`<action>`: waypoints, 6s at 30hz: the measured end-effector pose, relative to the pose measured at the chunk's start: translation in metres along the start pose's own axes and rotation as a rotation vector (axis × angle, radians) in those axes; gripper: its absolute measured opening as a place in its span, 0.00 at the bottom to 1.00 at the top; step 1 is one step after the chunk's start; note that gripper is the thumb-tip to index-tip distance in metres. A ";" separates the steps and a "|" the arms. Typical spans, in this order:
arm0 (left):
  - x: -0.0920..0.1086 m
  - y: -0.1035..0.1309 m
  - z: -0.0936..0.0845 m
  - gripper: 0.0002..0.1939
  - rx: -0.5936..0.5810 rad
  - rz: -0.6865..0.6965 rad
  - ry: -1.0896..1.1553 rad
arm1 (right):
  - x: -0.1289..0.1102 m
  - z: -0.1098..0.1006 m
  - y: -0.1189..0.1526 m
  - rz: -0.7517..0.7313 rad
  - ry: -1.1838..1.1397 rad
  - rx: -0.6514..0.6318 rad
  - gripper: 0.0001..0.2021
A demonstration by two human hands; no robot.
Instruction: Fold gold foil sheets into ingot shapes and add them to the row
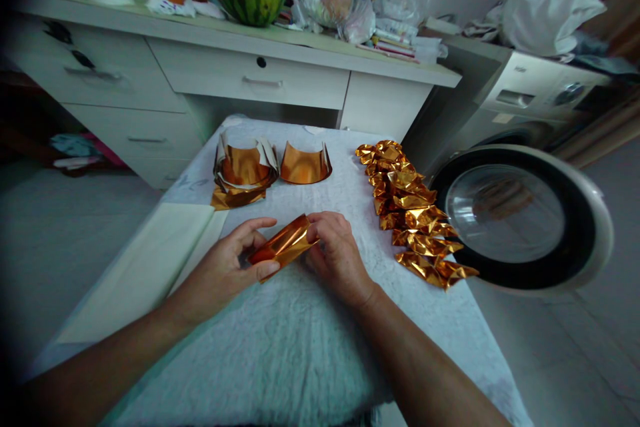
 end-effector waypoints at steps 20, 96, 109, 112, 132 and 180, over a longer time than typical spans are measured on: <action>0.004 0.000 -0.001 0.19 -0.022 -0.040 0.155 | 0.002 0.008 0.005 0.753 -0.871 -0.142 0.13; 0.001 0.000 -0.001 0.02 0.083 0.316 -0.784 | 0.003 0.008 0.003 0.494 0.218 -0.241 0.08; -0.014 0.001 0.013 0.19 -0.091 0.615 -0.743 | 0.008 0.006 0.001 0.477 0.351 -0.298 0.09; -0.012 0.001 0.013 0.19 -0.107 0.613 -0.773 | 0.009 -0.001 0.000 0.440 0.330 -0.314 0.08; 0.001 0.004 0.007 0.17 -0.205 0.501 -0.700 | -0.019 -0.015 0.005 0.075 0.261 -0.716 0.15; -0.001 0.001 -0.002 0.23 -0.062 0.308 -0.609 | -0.008 0.004 -0.002 0.237 0.141 -0.402 0.02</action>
Point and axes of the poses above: each hand's wrist, its own y-axis away from the middle knuckle, its own z-axis out of the palm, x = y × z, the point moved 3 cm from there along -y, towards the middle knuckle, and after that the axes turned 6 degrees about x, right-handed, at the moved point
